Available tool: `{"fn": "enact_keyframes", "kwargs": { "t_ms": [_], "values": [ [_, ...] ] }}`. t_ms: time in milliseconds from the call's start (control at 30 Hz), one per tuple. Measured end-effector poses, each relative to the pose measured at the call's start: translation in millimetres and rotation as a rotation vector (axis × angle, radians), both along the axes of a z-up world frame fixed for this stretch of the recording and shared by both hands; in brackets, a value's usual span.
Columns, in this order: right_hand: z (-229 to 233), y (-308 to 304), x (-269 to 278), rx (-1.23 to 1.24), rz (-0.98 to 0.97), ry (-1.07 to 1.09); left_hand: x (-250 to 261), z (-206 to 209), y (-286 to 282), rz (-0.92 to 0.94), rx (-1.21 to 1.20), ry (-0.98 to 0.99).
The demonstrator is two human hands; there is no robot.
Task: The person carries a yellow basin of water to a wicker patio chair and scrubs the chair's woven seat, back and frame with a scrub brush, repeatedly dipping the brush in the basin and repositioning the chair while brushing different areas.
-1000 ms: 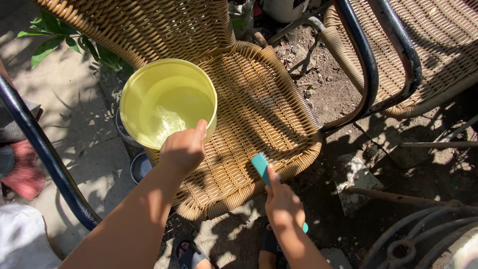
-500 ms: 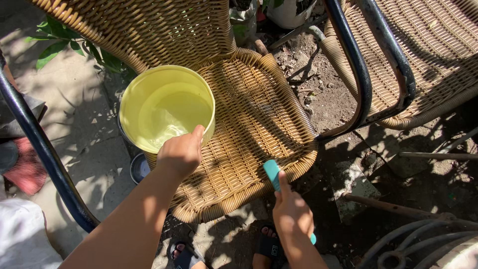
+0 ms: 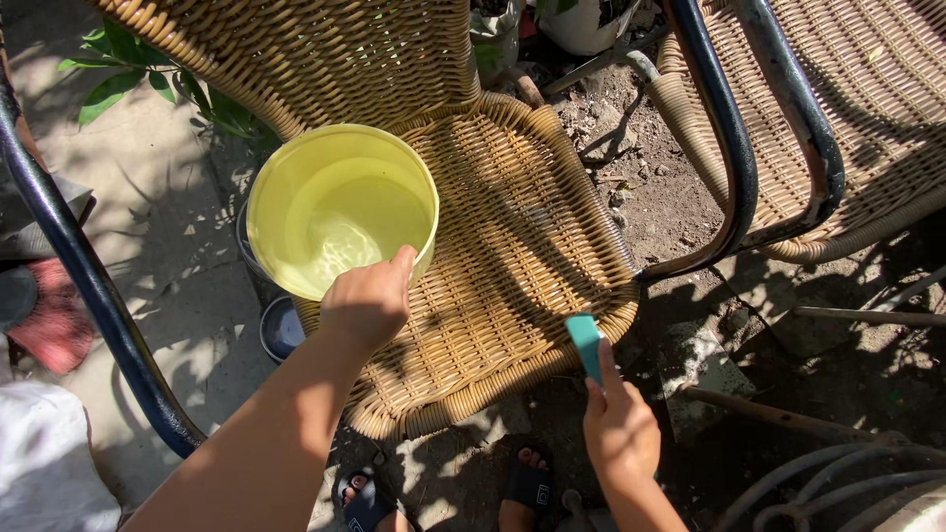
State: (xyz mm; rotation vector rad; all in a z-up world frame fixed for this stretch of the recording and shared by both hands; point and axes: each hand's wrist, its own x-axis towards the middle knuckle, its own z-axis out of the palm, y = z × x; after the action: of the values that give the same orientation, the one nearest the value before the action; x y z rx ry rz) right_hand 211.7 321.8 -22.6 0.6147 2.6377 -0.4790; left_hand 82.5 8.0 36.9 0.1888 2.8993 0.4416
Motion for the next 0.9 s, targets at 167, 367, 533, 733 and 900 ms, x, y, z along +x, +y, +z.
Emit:
{"fn": "enact_keyframes", "kwargs": {
  "t_ms": [167,367,533,733,900],
  "values": [
    [-37,-81,77,-0.350,0.414,0.187,-2,5,2,0.048,-0.050,-0.113],
    [-24,25,-5,0.071,0.084,0.149,-1,15,6,0.031,-0.044,-0.092],
    [-10,-9,-29,0.004,0.024,0.046,-1,17,9,0.097,-0.048,-0.238],
    [-23,-55,-29,-0.142,0.316,0.063,-54,-31,-33,0.574,0.677,-0.518],
    [-6,-35,-52,-0.130,0.401,-0.029,-89,-94,-50,0.999,0.964,-0.444]
  ]
}}
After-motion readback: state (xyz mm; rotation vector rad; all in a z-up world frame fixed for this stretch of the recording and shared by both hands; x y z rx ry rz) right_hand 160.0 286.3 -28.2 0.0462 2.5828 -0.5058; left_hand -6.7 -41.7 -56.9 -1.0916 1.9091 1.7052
